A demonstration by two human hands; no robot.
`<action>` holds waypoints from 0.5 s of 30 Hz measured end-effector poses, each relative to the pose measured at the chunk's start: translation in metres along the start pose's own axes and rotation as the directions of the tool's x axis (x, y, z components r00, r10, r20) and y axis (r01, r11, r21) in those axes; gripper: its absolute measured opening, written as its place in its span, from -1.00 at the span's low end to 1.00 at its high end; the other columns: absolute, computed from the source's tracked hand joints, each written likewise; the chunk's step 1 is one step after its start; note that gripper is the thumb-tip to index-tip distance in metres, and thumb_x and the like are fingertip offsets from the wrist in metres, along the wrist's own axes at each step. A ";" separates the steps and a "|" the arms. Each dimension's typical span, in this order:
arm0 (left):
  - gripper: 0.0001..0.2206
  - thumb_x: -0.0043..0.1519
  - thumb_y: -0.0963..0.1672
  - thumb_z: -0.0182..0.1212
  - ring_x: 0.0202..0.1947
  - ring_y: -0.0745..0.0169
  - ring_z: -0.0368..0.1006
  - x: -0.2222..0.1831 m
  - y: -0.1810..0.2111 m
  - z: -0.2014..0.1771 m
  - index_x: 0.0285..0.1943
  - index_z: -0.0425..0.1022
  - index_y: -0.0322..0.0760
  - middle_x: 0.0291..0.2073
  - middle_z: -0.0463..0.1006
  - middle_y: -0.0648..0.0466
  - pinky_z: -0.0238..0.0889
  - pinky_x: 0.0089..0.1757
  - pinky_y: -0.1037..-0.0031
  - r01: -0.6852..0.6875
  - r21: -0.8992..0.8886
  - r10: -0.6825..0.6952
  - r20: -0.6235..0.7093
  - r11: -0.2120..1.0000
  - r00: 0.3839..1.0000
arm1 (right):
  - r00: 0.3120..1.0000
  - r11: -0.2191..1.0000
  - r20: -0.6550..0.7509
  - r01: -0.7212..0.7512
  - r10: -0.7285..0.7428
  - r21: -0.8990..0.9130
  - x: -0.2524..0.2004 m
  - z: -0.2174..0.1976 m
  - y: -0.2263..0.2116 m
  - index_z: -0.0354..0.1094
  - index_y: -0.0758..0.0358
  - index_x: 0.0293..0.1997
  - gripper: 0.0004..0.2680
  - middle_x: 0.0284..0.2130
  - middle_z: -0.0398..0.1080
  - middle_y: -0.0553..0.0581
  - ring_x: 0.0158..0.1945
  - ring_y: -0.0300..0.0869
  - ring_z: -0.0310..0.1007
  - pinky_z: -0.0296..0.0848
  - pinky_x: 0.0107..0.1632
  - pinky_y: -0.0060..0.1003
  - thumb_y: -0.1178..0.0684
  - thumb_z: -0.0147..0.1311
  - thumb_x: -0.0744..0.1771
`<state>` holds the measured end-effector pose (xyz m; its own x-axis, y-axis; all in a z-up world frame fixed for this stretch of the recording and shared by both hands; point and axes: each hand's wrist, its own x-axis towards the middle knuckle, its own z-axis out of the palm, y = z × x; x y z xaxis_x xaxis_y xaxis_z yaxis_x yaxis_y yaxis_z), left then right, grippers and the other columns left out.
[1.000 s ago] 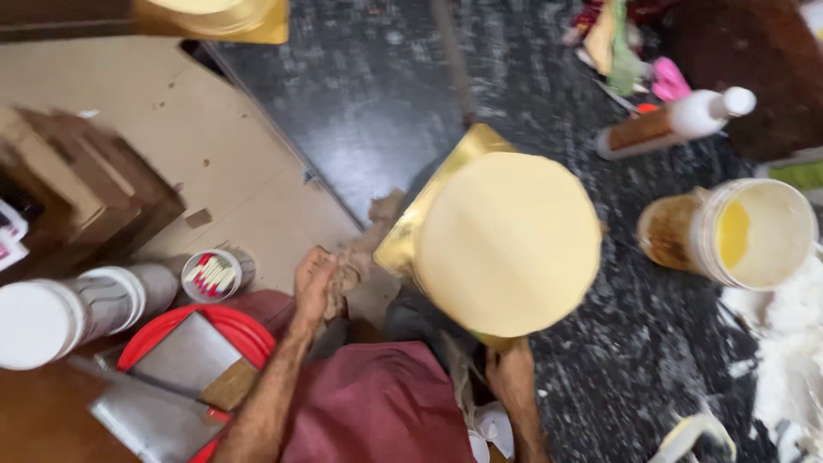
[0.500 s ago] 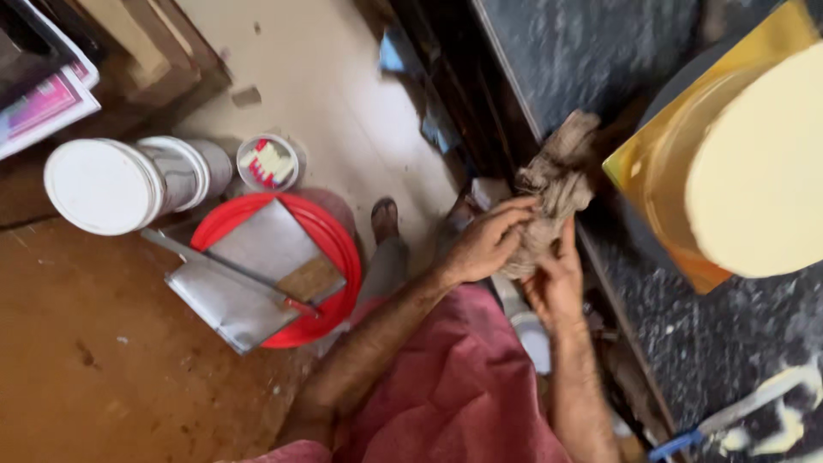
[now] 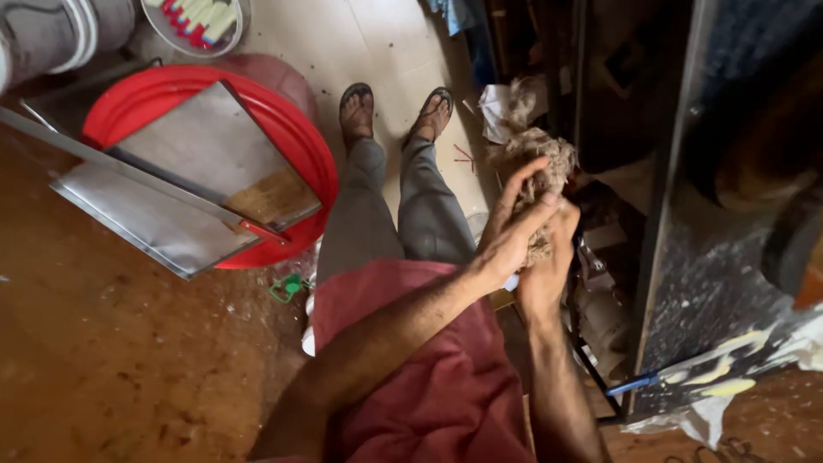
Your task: The person applies cream to a cake on a turntable using a large spatula and a small scraper tool, smoothing the sides and top surface.
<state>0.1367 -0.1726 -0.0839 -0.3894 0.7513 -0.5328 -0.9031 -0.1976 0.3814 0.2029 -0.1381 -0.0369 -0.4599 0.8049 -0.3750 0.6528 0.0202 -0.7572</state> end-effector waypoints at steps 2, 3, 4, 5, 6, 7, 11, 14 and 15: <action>-0.53 0.45 -0.09 0.14 0.21 0.06 0.34 0.004 -0.007 -0.012 0.54 0.25 -0.27 0.27 0.37 -0.12 0.34 0.15 0.26 0.025 -0.018 -0.027 -0.104 1.000 0.994 | 0.997 0.997 0.031 -0.070 0.070 0.016 -0.007 0.010 -0.010 0.32 0.36 0.17 -0.78 0.13 0.17 0.10 0.16 -0.21 0.26 0.30 0.15 -0.40 0.15 -0.16 0.42; -0.58 0.46 -0.08 0.07 0.13 0.13 0.44 0.004 -0.010 -0.020 0.49 0.26 -0.23 0.20 0.45 -0.08 0.42 0.08 0.34 -0.013 -0.010 0.012 -0.138 1.000 0.990 | 0.989 0.990 0.048 -0.138 0.136 0.039 -0.011 0.013 -0.011 0.30 0.33 0.19 -0.76 0.21 0.10 0.12 0.24 -0.19 0.21 0.25 0.23 -0.39 0.13 -0.16 0.40; -0.63 0.47 -0.06 0.00 0.05 0.20 0.54 0.007 -0.013 -0.028 0.44 0.27 -0.20 0.13 0.53 -0.04 0.51 0.01 0.41 -0.054 0.001 0.053 -0.171 0.999 0.984 | 0.988 0.989 0.063 -0.144 0.142 0.026 -0.016 0.013 -0.012 0.30 0.33 0.19 -0.76 0.21 0.10 0.12 0.24 -0.19 0.21 0.25 0.23 -0.39 0.13 -0.16 0.40; -0.63 0.47 -0.06 0.00 0.05 0.20 0.54 0.013 -0.015 -0.038 0.44 0.27 -0.20 0.13 0.53 -0.04 0.51 0.01 0.41 -0.055 -0.011 0.052 -0.188 0.998 0.981 | 0.989 0.998 0.143 -0.016 0.025 -0.069 -0.021 0.010 -0.013 0.36 0.41 0.09 -0.80 0.25 0.06 0.20 0.31 -0.12 0.12 0.17 0.30 -0.30 0.16 -0.08 0.39; -0.68 0.44 -0.05 -0.01 -0.22 0.20 0.55 0.021 -0.015 -0.051 0.33 0.32 -0.22 -0.04 0.58 0.00 0.44 -0.25 0.45 0.000 -0.118 -0.038 -0.322 0.993 0.946 | 0.972 0.981 0.218 0.121 -0.087 -0.151 -0.021 0.009 -0.009 0.42 0.49 -0.02 -0.84 0.29 0.01 0.28 0.38 -0.04 0.03 0.09 0.36 -0.21 0.18 0.01 0.38; -0.70 0.41 -0.03 -0.02 -0.48 0.21 0.55 0.030 -0.015 -0.064 0.21 0.37 -0.23 -0.20 0.62 0.03 0.37 -0.51 0.49 0.042 -0.231 -0.142 -0.438 0.972 0.888 | 0.972 0.980 0.222 0.119 -0.082 -0.161 -0.012 0.008 0.000 0.42 0.49 -0.02 -0.84 0.29 0.01 0.28 0.38 -0.04 0.03 0.09 0.36 -0.21 0.18 0.01 0.38; -0.72 0.44 0.02 0.05 -0.77 0.37 0.27 0.016 0.009 -0.129 0.01 0.44 -0.26 -0.64 0.45 0.13 0.06 -0.75 0.56 0.162 -0.243 -0.255 -0.426 0.956 0.868 | 0.990 0.997 -0.119 -0.076 0.077 0.009 0.061 -0.028 0.058 0.49 0.36 0.07 -0.82 -0.28 0.37 0.06 -0.26 -0.26 0.23 0.25 -0.08 -0.31 0.05 0.14 0.44; -0.80 0.44 -0.11 0.29 -0.43 0.36 0.17 0.004 0.038 -0.153 -0.11 0.52 -0.42 -0.50 0.31 0.11 0.04 -0.37 0.55 0.011 0.468 0.146 -0.298 0.884 0.943 | 0.948 0.990 -0.287 -0.140 0.139 0.018 0.165 -0.052 0.109 0.49 0.36 0.06 -0.83 -0.27 0.39 0.08 -0.25 -0.23 0.25 0.26 -0.08 -0.29 0.06 0.13 0.45; -0.80 0.44 -0.11 0.29 -0.43 0.36 0.17 -0.004 0.052 -0.157 -0.11 0.52 -0.42 -0.50 0.31 0.11 0.04 -0.37 0.55 0.016 0.493 0.145 -0.287 0.870 0.947 | 0.940 0.988 -0.309 -0.156 0.144 -0.016 0.193 -0.057 0.121 0.48 0.36 0.06 -0.83 -0.27 0.39 0.09 -0.25 -0.23 0.26 0.27 -0.08 -0.29 0.06 0.13 0.45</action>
<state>0.0631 -0.2845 -0.1804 -0.5516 0.5018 -0.6662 -0.7027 0.1507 0.6953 0.2278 0.0535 -0.1703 -0.1527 0.9428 -0.2964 0.7261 -0.0964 -0.6808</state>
